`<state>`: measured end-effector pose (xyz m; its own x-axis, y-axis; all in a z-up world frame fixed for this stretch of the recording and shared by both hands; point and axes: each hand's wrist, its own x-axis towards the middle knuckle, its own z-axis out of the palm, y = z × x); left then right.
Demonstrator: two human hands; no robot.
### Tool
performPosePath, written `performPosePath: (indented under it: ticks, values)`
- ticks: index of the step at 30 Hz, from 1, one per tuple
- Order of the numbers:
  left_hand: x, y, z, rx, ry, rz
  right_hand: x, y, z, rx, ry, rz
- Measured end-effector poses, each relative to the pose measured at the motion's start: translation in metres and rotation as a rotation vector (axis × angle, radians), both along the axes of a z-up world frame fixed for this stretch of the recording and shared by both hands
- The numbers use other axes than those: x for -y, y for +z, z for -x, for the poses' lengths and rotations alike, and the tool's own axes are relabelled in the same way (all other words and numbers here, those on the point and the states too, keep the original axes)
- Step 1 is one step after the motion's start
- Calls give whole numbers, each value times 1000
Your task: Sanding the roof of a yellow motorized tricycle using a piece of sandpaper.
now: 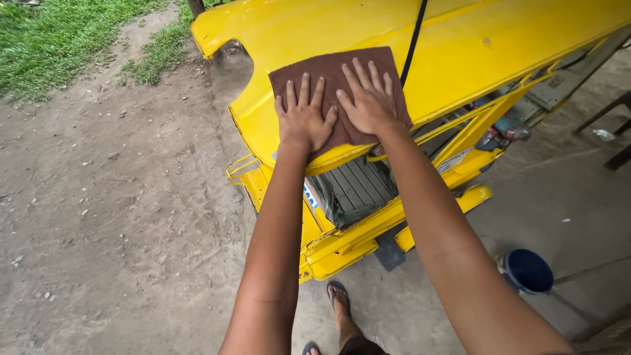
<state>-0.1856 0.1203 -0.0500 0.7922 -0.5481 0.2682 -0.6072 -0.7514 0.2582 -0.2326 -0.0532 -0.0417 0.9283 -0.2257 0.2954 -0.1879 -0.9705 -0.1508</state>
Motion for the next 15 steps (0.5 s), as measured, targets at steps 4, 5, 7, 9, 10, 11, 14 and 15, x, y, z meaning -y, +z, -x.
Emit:
performPosePath:
  ticks: [4,5,7,9,10,11,14,15]
  values:
    - [-1,5,-3,-8,9,-1,1,5,-5,-6,4,-11]
    - [1,6,-6,-5,6,-2,3,6,-6,-16,-2,-6]
    - [4,8,-11,-3,4,-5,6,9,-9,-27,-8,-4]
    - [7,12,-16,-10,-1,2,9,12,-14,-36,-23,3]
    - [8,13,-19,-10,-2,1,11,14,-16,-36,-23,1]
    - [11,15,-22,-14,-4,1,14,16,-19,-40,-28,1]
    - [19,20,-34,-18,-8,3,23,22,-30,-58,-36,-4]
    - [21,21,-38,-21,-6,6,26,24,-35,-73,-34,-8]
